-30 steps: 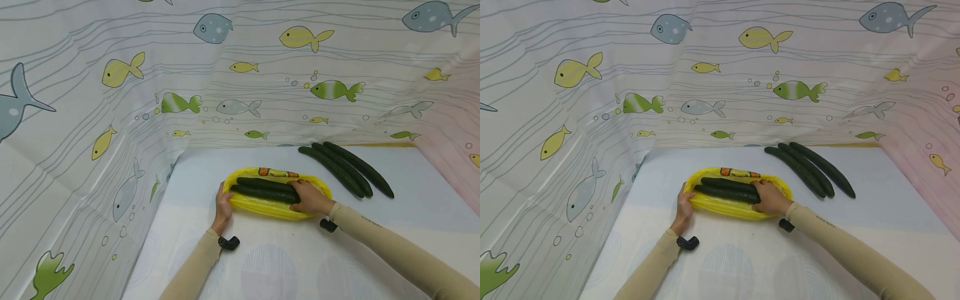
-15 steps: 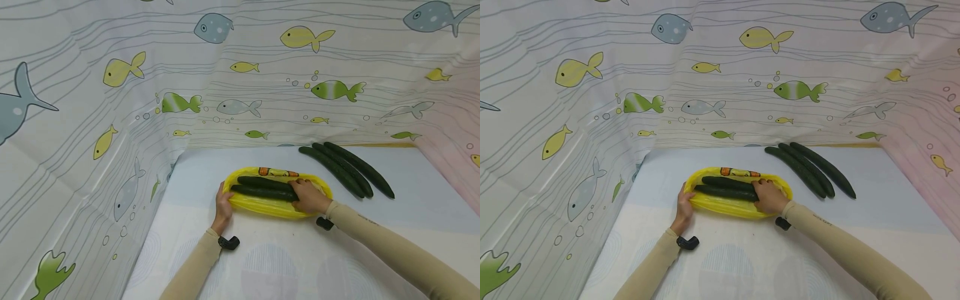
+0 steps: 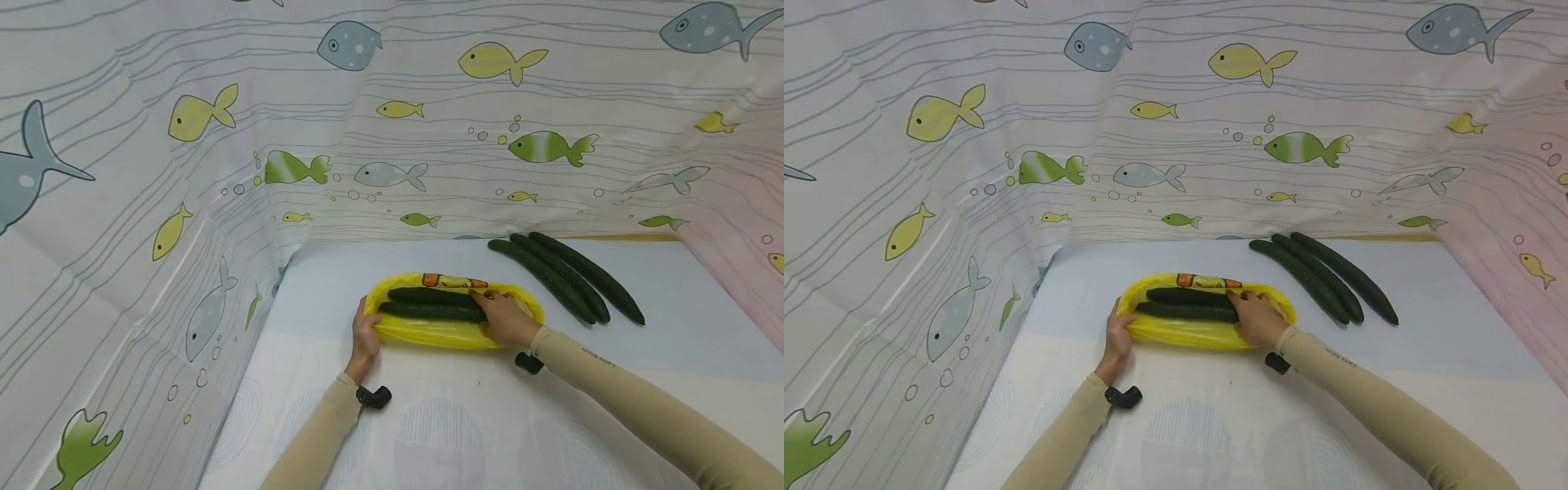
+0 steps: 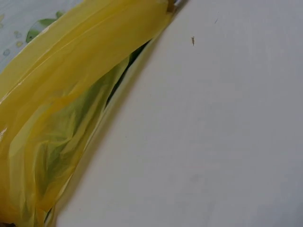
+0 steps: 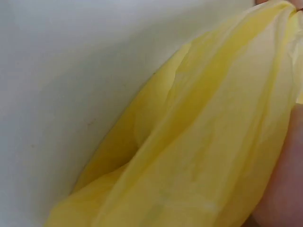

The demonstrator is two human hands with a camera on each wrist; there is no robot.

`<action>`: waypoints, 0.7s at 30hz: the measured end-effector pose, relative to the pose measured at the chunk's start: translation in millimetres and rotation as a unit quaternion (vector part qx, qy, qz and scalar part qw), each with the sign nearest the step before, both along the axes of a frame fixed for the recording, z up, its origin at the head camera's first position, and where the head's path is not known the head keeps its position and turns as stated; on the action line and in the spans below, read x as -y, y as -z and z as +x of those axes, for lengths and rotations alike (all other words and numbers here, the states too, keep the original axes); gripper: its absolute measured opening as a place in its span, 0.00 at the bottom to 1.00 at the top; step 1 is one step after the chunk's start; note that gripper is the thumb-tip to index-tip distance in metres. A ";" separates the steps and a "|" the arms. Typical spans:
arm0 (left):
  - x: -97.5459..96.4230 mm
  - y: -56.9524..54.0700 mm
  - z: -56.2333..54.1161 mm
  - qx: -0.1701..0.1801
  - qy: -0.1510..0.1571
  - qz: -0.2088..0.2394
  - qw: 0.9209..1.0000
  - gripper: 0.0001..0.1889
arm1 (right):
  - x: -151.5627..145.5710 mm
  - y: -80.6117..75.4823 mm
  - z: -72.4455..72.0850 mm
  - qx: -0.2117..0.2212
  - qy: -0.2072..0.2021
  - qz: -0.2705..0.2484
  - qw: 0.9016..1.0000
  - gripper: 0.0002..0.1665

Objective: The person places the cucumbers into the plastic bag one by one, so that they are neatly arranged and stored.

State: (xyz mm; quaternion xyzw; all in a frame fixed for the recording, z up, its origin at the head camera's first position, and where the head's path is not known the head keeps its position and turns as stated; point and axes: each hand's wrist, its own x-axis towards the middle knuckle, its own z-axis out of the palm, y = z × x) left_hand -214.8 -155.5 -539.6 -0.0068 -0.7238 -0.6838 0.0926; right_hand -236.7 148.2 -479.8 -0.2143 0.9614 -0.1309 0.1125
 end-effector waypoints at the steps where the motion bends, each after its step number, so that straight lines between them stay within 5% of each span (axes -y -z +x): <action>1: 0.1 0.2 0.4 0.001 0.000 0.000 1.000 0.32 | 0.1 0.8 -0.1 0.000 0.003 0.001 1.000 0.41; 9: 0.8 -1.8 2.9 -0.001 0.003 -0.005 1.000 0.32 | 1.6 2.3 -0.1 -0.012 0.016 0.000 1.000 0.45; 21: 1.7 0.1 -0.2 -0.010 0.008 -0.012 1.000 0.32 | -2.7 -11.7 -5.9 0.041 0.000 0.029 0.999 0.56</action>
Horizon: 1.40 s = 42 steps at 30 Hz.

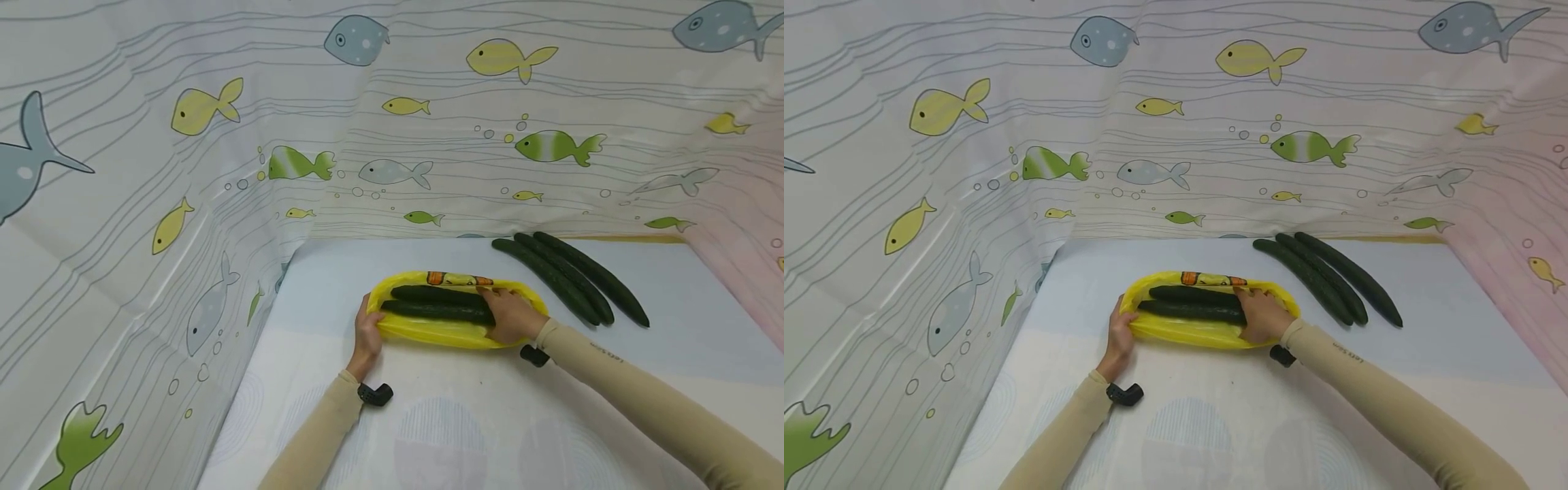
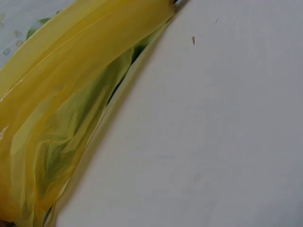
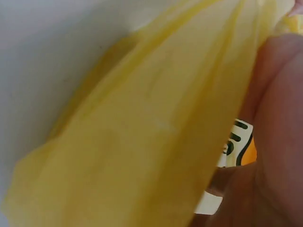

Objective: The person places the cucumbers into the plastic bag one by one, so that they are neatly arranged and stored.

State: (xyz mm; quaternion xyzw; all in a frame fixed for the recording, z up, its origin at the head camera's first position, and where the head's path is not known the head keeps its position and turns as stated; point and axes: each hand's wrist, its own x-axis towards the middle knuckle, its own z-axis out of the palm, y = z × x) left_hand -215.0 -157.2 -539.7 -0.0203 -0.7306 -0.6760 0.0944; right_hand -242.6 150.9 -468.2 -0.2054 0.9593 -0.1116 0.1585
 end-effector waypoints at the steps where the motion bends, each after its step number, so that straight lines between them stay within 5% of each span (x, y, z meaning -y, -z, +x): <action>1: 0.0 0.1 -0.1 0.000 0.001 0.000 1.000 0.32 | -0.3 -1.1 -0.1 0.003 -0.004 0.003 1.000 0.56; 13: -0.8 -0.6 -0.1 0.003 -0.012 -0.014 1.000 0.31 | -11.0 -13.4 -2.4 0.050 -0.035 0.002 0.998 0.54; 24: -0.6 -0.6 -1.0 0.008 -0.009 0.003 1.000 0.31 | -32.5 -42.5 5.4 0.070 -0.112 -0.091 0.987 0.40; 32: -1.7 0.4 0.8 0.011 -0.012 -0.002 1.000 0.32 | -63.1 -59.7 11.3 -0.026 -0.080 -0.181 0.980 0.23; 37: -2.9 0.0 2.5 0.015 -0.012 -0.006 1.000 0.34 | -96.5 -69.1 4.7 -0.116 -0.035 -0.171 0.978 0.14; 42: -3.0 -1.2 3.8 0.024 -0.014 -0.006 1.000 0.36 | -138.3 -63.0 -6.3 -0.135 0.011 -0.131 0.982 0.14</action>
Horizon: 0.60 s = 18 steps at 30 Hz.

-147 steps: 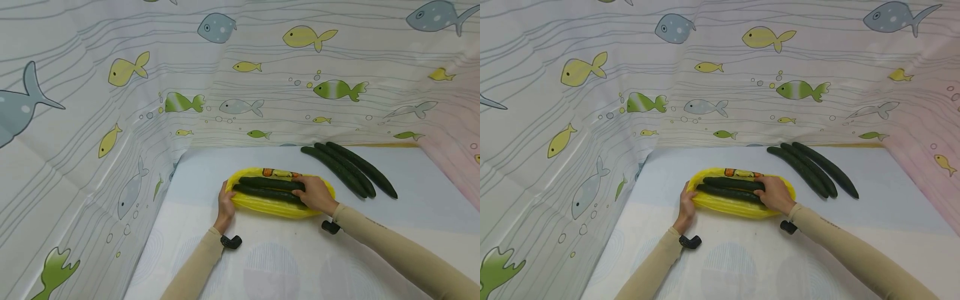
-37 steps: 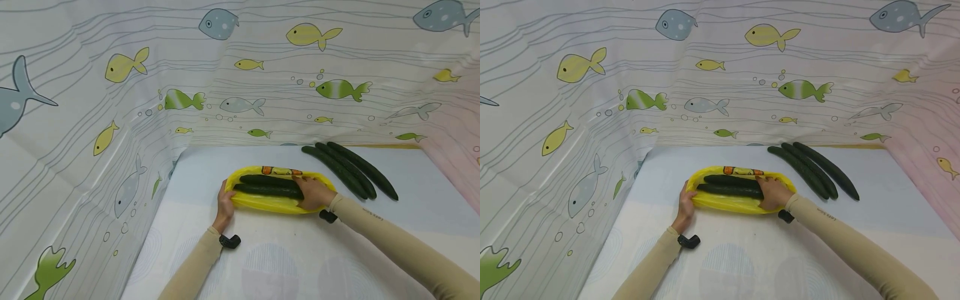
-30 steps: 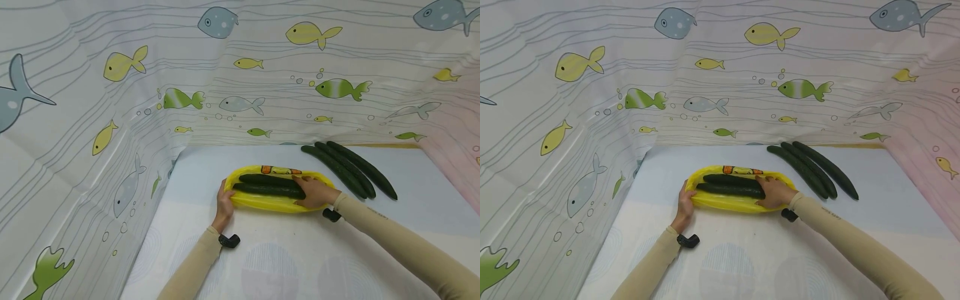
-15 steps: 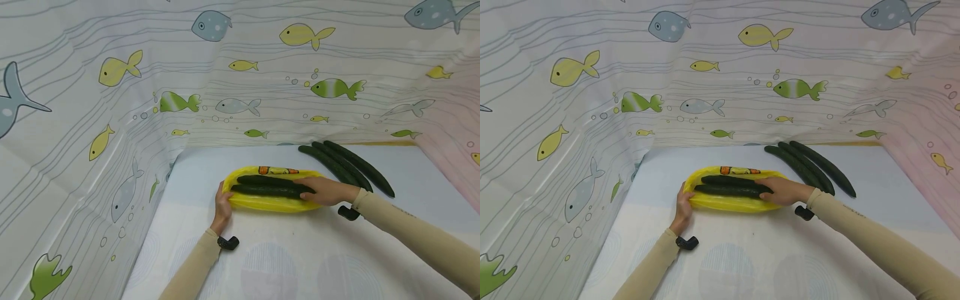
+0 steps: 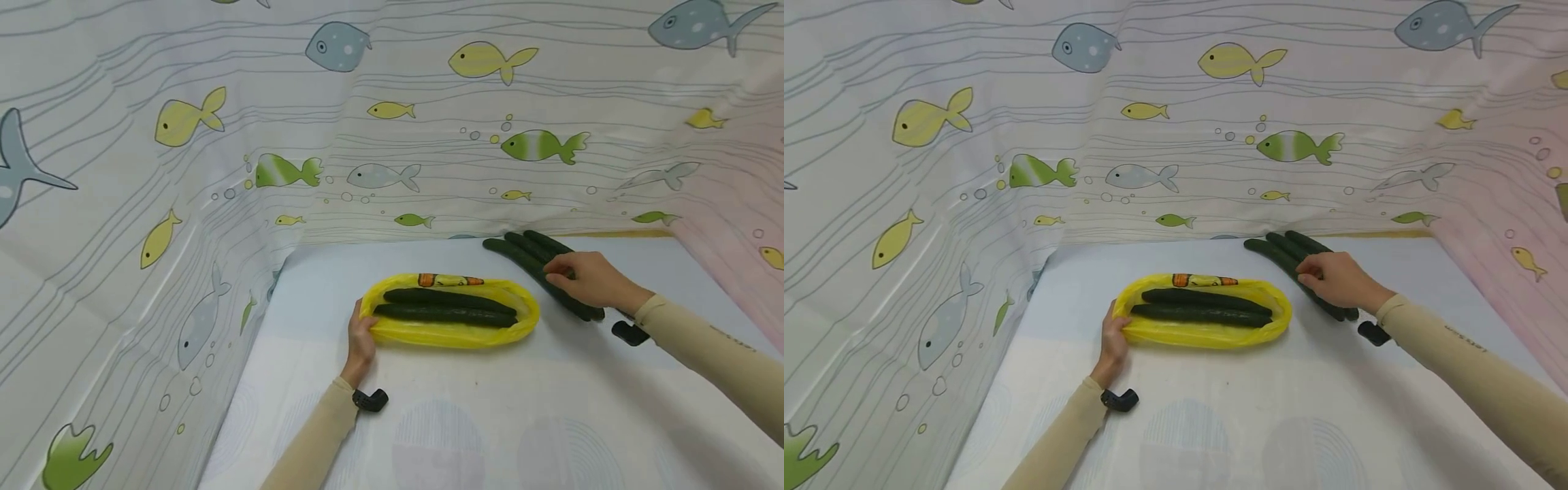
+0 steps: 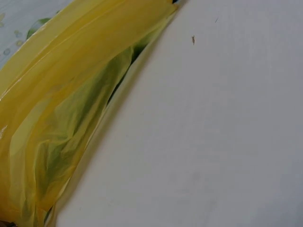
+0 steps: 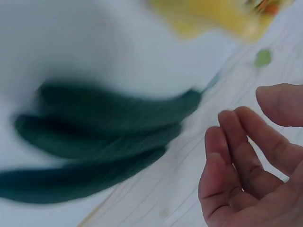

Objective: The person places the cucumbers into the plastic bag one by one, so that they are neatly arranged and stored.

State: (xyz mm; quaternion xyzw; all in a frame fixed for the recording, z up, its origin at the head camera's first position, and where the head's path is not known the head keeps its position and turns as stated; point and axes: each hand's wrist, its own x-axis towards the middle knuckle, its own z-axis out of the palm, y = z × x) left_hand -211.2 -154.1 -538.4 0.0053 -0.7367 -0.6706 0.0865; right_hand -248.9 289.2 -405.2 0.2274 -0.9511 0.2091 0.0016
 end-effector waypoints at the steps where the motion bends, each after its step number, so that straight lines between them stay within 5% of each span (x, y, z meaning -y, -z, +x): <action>1: -0.3 -0.7 0.4 0.001 0.003 0.002 1.000 0.36 | -9.3 2.9 -1.9 0.004 0.010 0.009 1.000 0.15; 18: -0.2 -2.2 0.7 -0.011 0.016 0.022 1.000 0.34 | -107.5 40.4 -11.4 0.063 0.102 0.091 0.989 0.34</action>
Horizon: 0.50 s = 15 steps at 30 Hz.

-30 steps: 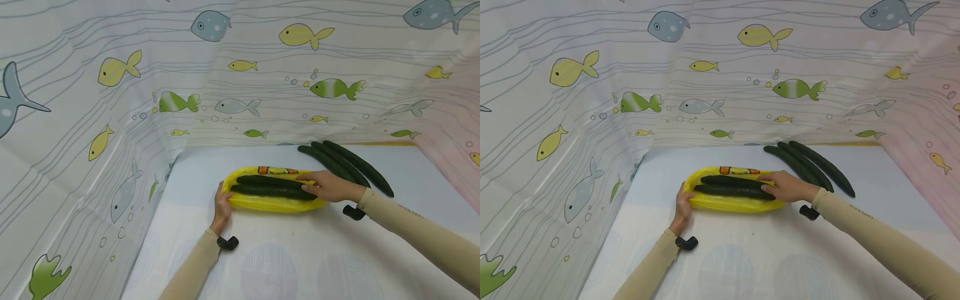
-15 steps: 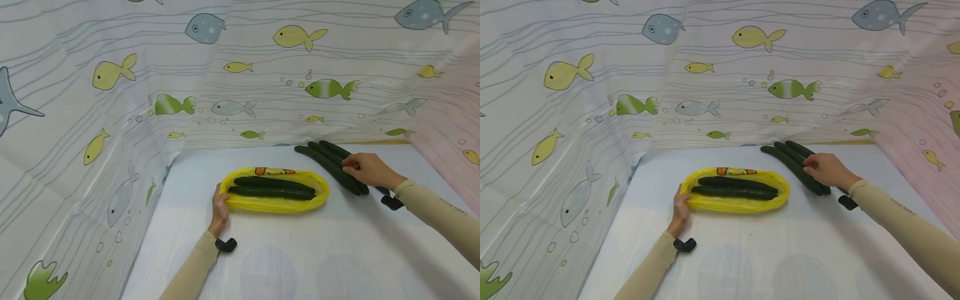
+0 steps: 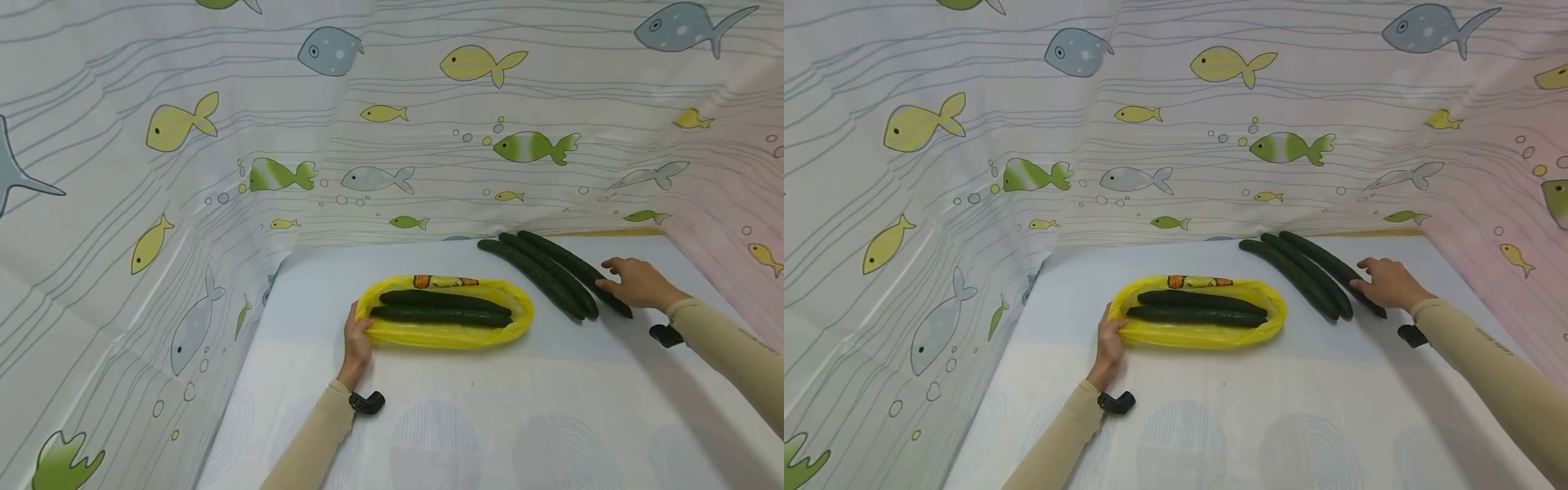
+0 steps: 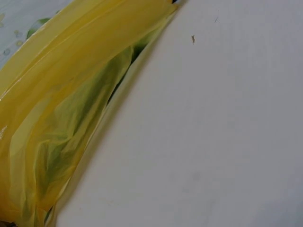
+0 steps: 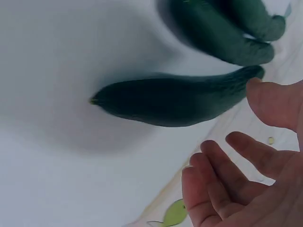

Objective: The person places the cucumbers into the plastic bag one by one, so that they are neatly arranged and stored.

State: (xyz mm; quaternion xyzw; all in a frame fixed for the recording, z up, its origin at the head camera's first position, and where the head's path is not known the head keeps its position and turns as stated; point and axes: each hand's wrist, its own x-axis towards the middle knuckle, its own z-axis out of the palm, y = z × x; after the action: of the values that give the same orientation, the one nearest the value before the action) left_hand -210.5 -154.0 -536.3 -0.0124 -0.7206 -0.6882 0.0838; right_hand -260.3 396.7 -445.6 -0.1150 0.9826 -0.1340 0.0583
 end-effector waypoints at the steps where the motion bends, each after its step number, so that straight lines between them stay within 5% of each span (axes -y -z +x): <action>1: 0.1 0.4 0.1 0.001 -0.001 -0.001 1.000 0.33 | -1.7 2.2 0.5 0.003 0.003 -0.001 1.000 0.34; 15: 0.5 1.8 0.4 0.002 -0.003 0.000 1.000 0.34 | -12.6 29.9 5.5 -0.001 0.020 -0.038 0.999 0.34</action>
State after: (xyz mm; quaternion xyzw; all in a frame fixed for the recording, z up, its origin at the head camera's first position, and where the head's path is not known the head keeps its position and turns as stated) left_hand -210.1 -154.5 -538.0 -0.0092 -0.7208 -0.6879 0.0847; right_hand -254.9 409.3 -475.6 -0.0971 0.9789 -0.1725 0.0504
